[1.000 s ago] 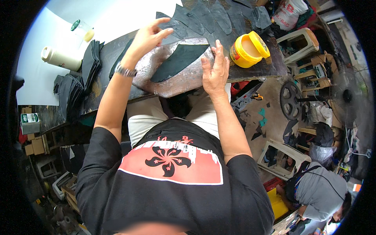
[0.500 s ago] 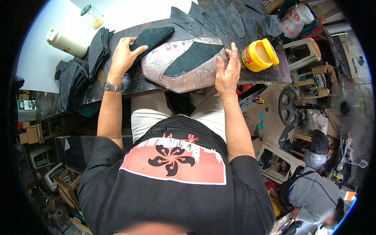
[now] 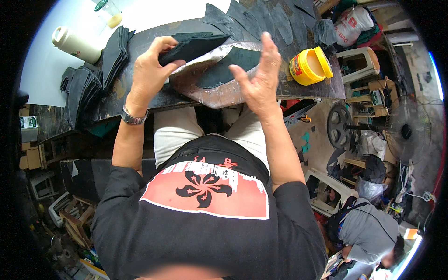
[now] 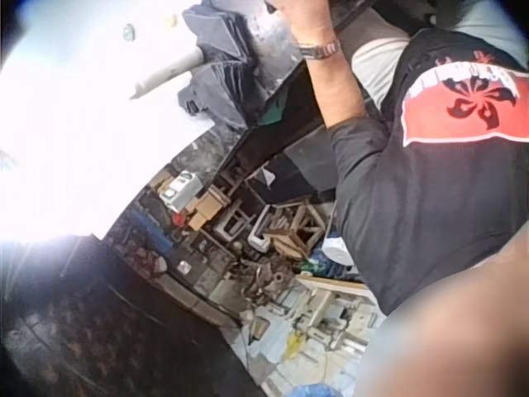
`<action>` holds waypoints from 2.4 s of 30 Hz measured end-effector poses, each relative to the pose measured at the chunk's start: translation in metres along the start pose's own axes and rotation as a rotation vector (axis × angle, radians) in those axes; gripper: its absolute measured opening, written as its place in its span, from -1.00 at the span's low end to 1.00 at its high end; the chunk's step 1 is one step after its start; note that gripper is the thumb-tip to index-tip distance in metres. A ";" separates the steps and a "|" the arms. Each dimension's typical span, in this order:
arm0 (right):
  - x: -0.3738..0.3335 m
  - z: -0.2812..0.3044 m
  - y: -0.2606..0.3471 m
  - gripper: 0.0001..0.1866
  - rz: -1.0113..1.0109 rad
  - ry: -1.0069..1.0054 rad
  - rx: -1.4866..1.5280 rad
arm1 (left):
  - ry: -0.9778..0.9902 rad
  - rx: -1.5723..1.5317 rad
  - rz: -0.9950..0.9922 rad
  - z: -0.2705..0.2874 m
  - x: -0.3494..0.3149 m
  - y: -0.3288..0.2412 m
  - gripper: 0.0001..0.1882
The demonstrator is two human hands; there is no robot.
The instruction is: The person repeatedly scoops a white paste from a yellow tub and spreads it onto black fabric pieces laid on a workbench. They handle each piece one at a time, applying the paste with fingers and setting the treated pieces aside. The process continues across multiple pieces without visible final assembly or packaging.
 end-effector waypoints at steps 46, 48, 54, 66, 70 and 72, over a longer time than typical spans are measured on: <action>0.061 -0.012 -0.083 -0.30 -0.194 0.461 0.133 | 0.183 -0.112 -0.140 -0.059 -0.036 -0.047 -0.32; 0.055 -0.007 -0.094 -0.35 -0.288 0.409 0.185 | 0.164 -0.119 -0.152 -0.059 -0.038 -0.048 -0.27; 0.029 -0.019 -0.086 -0.48 -0.148 0.322 0.212 | 0.157 -0.120 -0.166 -0.057 -0.040 -0.044 -0.40; 0.033 -0.030 -0.069 -0.43 -0.048 0.300 -0.030 | 0.138 -0.061 -0.164 -0.056 -0.051 -0.047 -0.44; 0.027 -0.028 -0.065 -0.39 0.010 0.258 -0.130 | 0.131 -0.036 -0.195 -0.056 -0.054 -0.052 -0.39; 0.027 -0.017 -0.059 -0.36 0.025 0.180 -0.098 | 0.149 -0.043 -0.219 -0.055 -0.053 -0.053 -0.34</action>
Point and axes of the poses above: each hand's wrist, its own x-axis towards the middle knuckle, its own z-axis out of the back of the hand, y = z × x, the point moved 6 cm from there along x, towards the middle knuckle, and after that the axes turned 5 degrees about x, right-handed, at the moved point
